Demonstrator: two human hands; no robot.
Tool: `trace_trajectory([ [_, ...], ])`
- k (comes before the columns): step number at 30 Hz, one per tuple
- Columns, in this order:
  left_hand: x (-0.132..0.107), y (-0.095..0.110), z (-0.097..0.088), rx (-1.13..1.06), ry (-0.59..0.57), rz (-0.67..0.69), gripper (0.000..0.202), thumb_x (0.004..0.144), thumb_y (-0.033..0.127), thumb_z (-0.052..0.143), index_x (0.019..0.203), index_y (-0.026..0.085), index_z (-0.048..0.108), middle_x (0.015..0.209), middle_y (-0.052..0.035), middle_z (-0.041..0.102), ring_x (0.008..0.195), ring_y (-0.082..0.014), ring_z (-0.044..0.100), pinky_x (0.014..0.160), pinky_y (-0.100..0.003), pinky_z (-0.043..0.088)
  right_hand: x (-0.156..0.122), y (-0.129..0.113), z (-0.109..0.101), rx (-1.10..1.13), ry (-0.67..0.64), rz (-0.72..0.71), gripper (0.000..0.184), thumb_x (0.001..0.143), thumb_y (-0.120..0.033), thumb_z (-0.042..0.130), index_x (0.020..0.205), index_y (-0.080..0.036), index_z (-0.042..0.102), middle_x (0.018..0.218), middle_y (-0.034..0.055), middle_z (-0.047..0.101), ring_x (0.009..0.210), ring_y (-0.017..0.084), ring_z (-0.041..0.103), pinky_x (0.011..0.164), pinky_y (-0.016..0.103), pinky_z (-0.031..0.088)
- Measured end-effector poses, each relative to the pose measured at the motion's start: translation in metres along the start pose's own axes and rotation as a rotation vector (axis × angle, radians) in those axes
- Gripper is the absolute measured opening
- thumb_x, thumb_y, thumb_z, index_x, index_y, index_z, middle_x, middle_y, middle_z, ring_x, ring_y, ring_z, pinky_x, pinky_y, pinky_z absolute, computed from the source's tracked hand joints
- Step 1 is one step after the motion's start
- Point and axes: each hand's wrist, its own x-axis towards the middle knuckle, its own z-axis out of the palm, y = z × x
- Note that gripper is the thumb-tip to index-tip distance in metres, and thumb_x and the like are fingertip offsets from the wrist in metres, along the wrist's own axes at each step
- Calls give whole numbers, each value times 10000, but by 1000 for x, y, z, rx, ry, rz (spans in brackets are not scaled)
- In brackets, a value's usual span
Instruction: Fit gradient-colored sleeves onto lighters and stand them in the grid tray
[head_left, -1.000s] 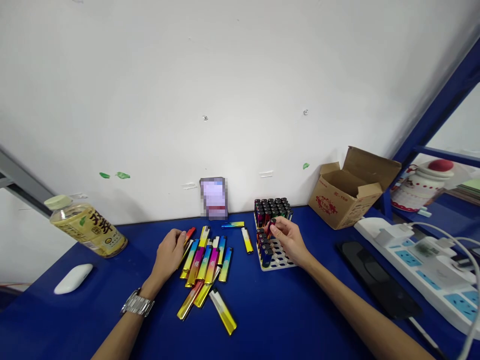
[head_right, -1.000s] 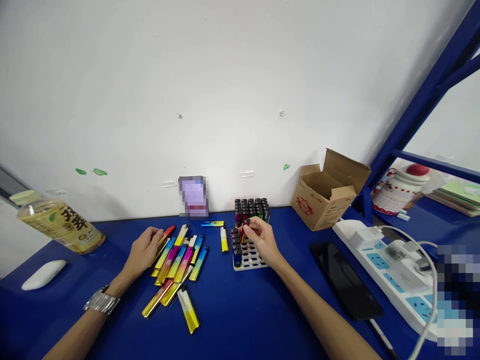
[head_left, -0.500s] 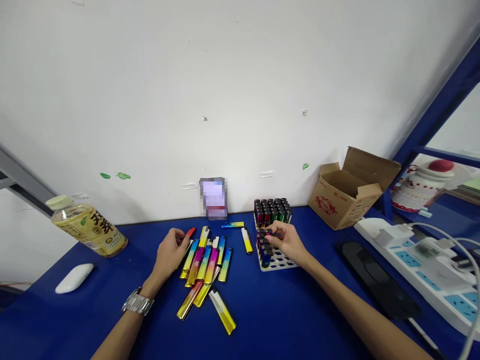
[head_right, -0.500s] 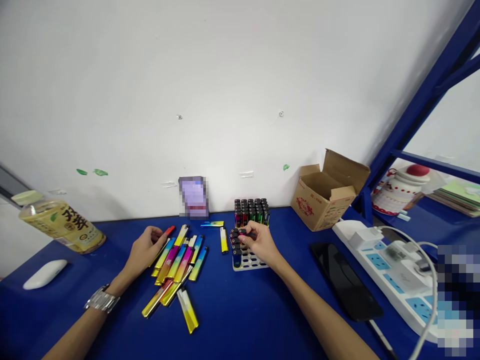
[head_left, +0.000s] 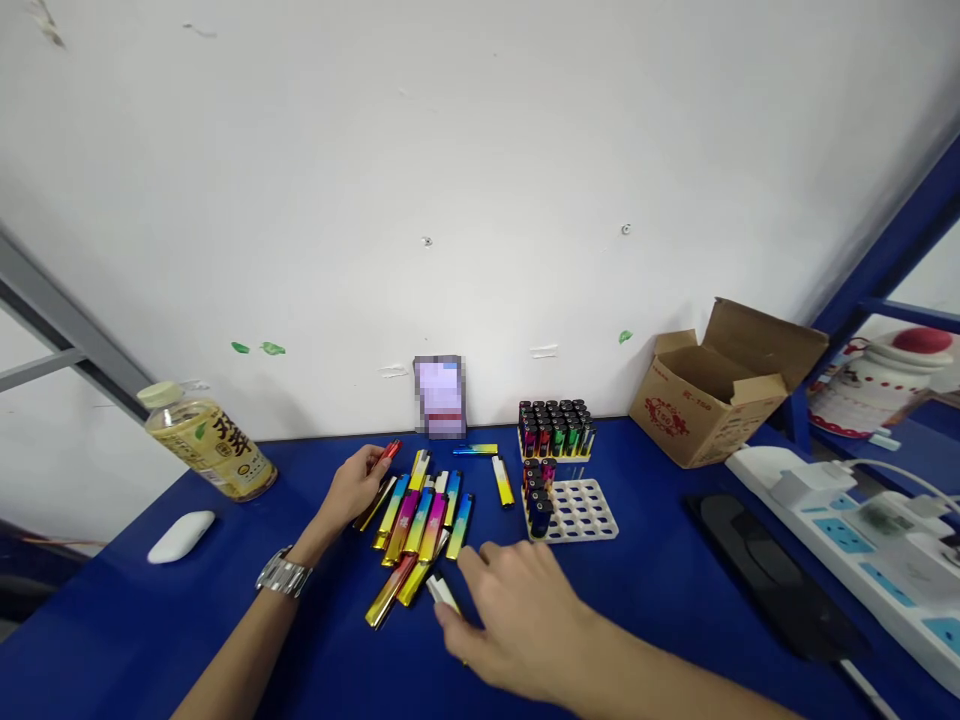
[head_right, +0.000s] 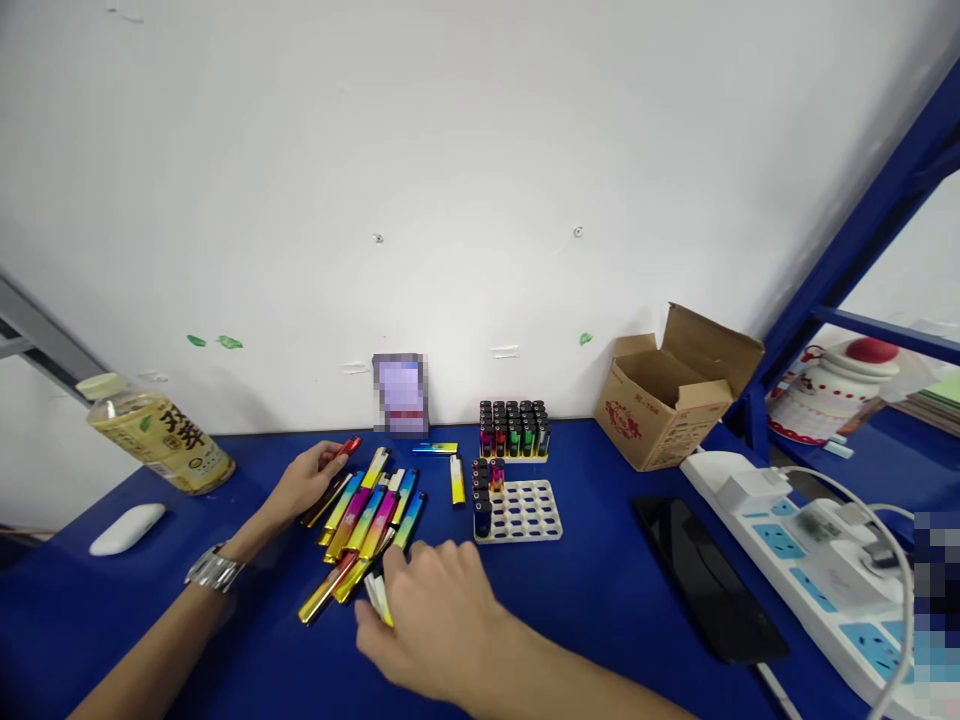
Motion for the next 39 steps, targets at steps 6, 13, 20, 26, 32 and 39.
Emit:
trace_trajectory([
  [6,-16,24,5,-225,115,41,221,810,411,442,877,234,327,810,-28,644,786,-206,648,726,-359,488,14,-13,36,-38,-288,89,403,762,-221,570,1138,-80,562,837,186,697,738,328,676,608,383,494],
  [13,-49,95,17,-868,-78,-6,259,806,435,526,904,225,411,539,113,390,385,-59,334,417,-191,302,-4,20,-4,391,-119,-82,163,778,-177,470,936,-182,508,687,12,624,557,162,579,509,242,380],
  [20,-61,125,29,-876,-310,-182,493,849,514,340,463,207,356,382,78,200,324,-48,144,366,-222,111,-4,87,-15,966,703,70,93,907,-275,425,983,-235,390,634,-55,514,536,116,491,510,226,396],
  [26,-64,138,39,-859,-400,-262,440,817,466,322,455,217,330,388,81,186,336,-51,106,364,-214,83,5,110,2,1040,700,195,90,920,-309,418,942,-225,394,618,-52,526,557,126,502,539,243,407],
  [32,-65,137,42,-808,-433,-318,431,809,440,333,446,208,331,389,78,196,338,-46,119,371,-209,88,6,112,10,1165,698,206,128,929,-336,423,872,-237,367,616,-66,496,552,118,498,537,240,416],
  [39,-64,133,43,-801,-420,-296,416,817,431,319,465,210,325,398,77,203,341,-48,125,370,-207,84,6,110,8,1366,665,323,195,856,-380,481,872,-259,329,516,-112,480,344,84,381,355,177,307],
])
